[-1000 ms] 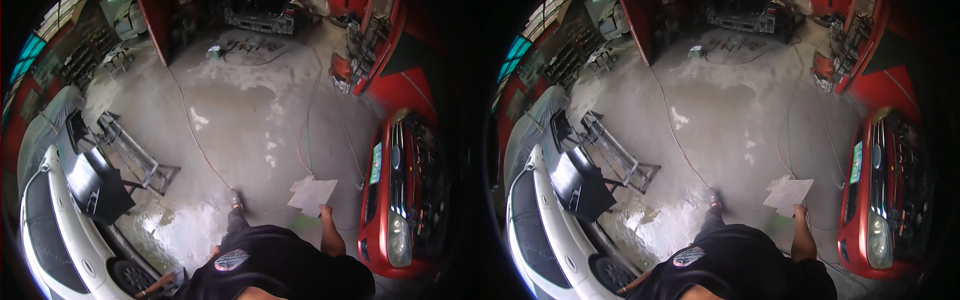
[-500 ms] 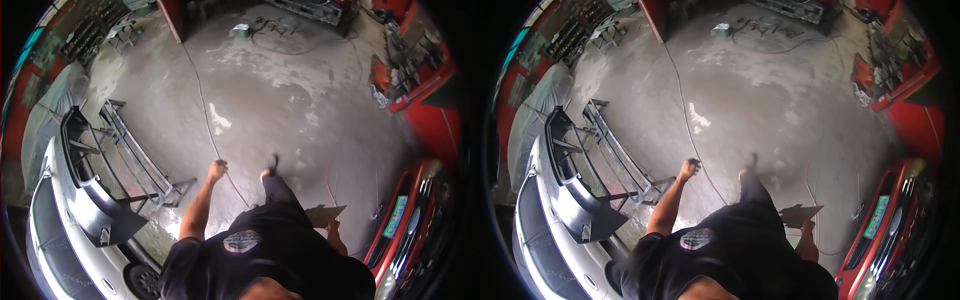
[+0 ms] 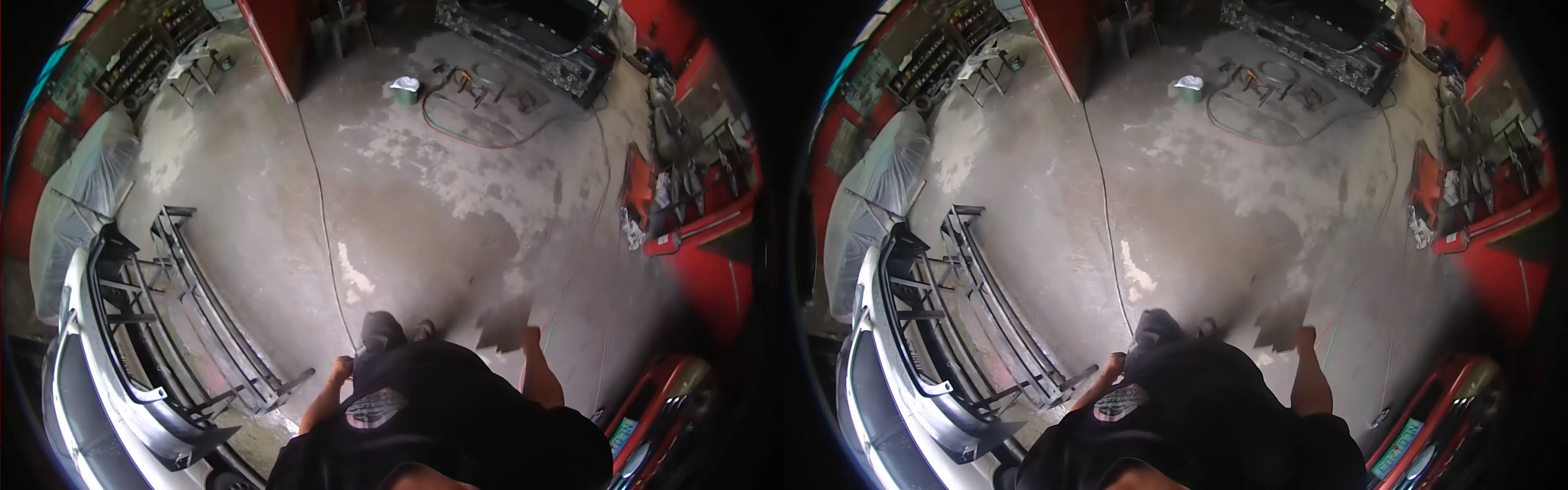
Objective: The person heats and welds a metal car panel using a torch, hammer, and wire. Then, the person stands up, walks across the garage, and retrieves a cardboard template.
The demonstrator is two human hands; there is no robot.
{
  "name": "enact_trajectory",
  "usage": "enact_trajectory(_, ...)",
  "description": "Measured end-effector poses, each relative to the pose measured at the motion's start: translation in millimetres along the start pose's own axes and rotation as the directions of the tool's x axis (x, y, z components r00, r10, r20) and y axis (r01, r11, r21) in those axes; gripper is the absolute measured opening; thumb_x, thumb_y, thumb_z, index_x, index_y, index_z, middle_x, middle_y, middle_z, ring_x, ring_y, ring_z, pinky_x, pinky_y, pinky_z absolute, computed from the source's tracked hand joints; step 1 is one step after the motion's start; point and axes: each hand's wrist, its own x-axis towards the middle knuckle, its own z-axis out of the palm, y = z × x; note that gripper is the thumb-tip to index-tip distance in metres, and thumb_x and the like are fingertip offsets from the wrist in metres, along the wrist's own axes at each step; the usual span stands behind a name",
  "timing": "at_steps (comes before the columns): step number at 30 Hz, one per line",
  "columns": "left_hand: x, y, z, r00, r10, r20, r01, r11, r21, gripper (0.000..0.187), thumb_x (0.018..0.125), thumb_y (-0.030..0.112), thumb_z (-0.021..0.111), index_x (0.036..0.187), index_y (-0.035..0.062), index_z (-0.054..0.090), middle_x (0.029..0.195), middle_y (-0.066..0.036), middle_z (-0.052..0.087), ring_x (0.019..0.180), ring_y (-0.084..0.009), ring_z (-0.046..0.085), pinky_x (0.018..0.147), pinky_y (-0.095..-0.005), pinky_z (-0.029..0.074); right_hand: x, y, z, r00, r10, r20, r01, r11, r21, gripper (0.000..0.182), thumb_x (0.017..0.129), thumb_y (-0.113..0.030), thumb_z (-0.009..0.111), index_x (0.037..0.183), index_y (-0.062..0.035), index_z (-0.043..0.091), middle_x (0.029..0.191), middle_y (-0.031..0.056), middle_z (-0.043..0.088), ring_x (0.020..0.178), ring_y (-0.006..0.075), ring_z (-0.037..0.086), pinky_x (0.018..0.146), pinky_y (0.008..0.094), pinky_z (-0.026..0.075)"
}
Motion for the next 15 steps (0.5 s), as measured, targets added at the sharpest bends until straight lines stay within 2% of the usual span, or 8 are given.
enact_trajectory(1,8,14,-5,1.000,-0.015,0.001,0.015,1.000,0.015,0.027,0.087,0.027,0.062,0.087,0.0007,0.069,0.075,-0.013,0.068,0.062,-0.0227,0.067,0.053,-0.0373,0.055,39,-4,-30,0.979,0.047,-0.199,-0.014,0.986,0.164,0.027,0.086,-0.009,0.049,0.064,-0.0059,0.064,0.065,0.0137,0.064,0.057,0.0261,0.061,0.054,0.0416,0.044)
enact_trajectory(2,22,31,-8,0.999,-0.037,0.005,0.036,0.998,0.042,0.026,0.087,0.026,0.062,0.087,0.0009,0.069,0.075,-0.013,0.068,0.062,-0.0226,0.067,0.053,-0.0374,0.055,76,-12,-69,0.963,0.247,-0.111,-0.159,0.848,0.505,0.025,0.085,-0.011,0.051,0.066,-0.0033,0.064,0.064,0.0148,0.063,0.056,0.0257,0.059,0.054,0.0423,0.044)
enact_trajectory(3,38,47,-12,0.999,-0.052,0.014,0.051,0.996,0.071,0.025,0.087,0.025,0.062,0.087,0.0012,0.068,0.075,-0.013,0.068,0.062,-0.0225,0.067,0.054,-0.0376,0.055,106,-24,-112,0.915,0.402,0.040,-0.287,0.576,0.766,0.024,0.084,-0.013,0.054,0.068,-0.0006,0.065,0.064,0.0159,0.063,0.056,0.0253,0.058,0.055,0.0429,0.043)
enact_trajectory(6,119,94,-34,0.999,-0.032,0.033,0.027,0.990,0.138,0.022,0.087,0.023,0.062,0.087,0.0019,0.068,0.075,-0.013,0.068,0.063,-0.0222,0.067,0.056,-0.0380,0.055,186,-63,-218,0.834,0.550,-0.052,-0.273,0.492,0.827,0.027,0.082,-0.019,0.059,0.070,0.0040,0.064,0.063,0.0169,0.061,0.056,0.0231,0.055,0.055,0.0429,0.042)
enact_trajectory(12,263,242,-149,0.999,-0.050,-0.010,0.051,0.985,0.163,0.017,0.087,0.020,0.062,0.087,0.0033,0.066,0.074,-0.013,0.067,0.064,-0.0217,0.067,0.060,-0.0389,0.054,317,-62,-246,0.763,0.637,0.110,-0.436,0.381,0.815,0.029,0.080,-0.022,0.060,0.067,0.0042,0.061,0.063,0.0197,0.061,0.057,0.0349,0.057,0.060,0.0459,0.046)
enact_trajectory(13,285,278,-174,0.997,-0.069,-0.037,0.073,0.992,0.100,0.016,0.087,0.019,0.062,0.087,0.0035,0.066,0.074,-0.013,0.067,0.065,-0.0216,0.067,0.060,-0.0391,0.054,358,-50,-237,0.849,0.514,-0.124,-0.316,0.681,0.660,0.029,0.080,-0.022,0.061,0.067,0.0035,0.062,0.064,0.0202,0.062,0.058,0.0368,0.058,0.060,0.0468,0.047)
enact_trajectory(14,302,313,-201,0.989,-0.148,-0.030,0.139,0.970,-0.199,0.013,0.081,0.019,0.066,0.081,0.0067,0.067,0.070,-0.011,0.066,0.053,-0.0212,0.065,0.053,-0.0363,0.053,376,-32,-217,0.902,0.322,-0.287,-0.188,0.892,0.411,0.029,0.080,-0.023,0.061,0.066,0.0028,0.063,0.064,0.0206,0.063,0.059,0.0386,0.059,0.060,0.0477,0.048)
enact_trajectory(15,302,318,-214,0.984,-0.176,-0.018,0.170,0.969,-0.177,0.013,0.081,0.019,0.066,0.081,0.0067,0.067,0.070,-0.011,0.066,0.053,-0.0212,0.065,0.053,-0.0363,0.053,365,-43,-229,0.932,0.084,-0.352,-0.049,0.993,0.109,0.030,0.080,-0.023,0.062,0.065,0.0022,0.064,0.065,0.0211,0.063,0.060,0.0404,0.061,0.060,0.0487,0.049)
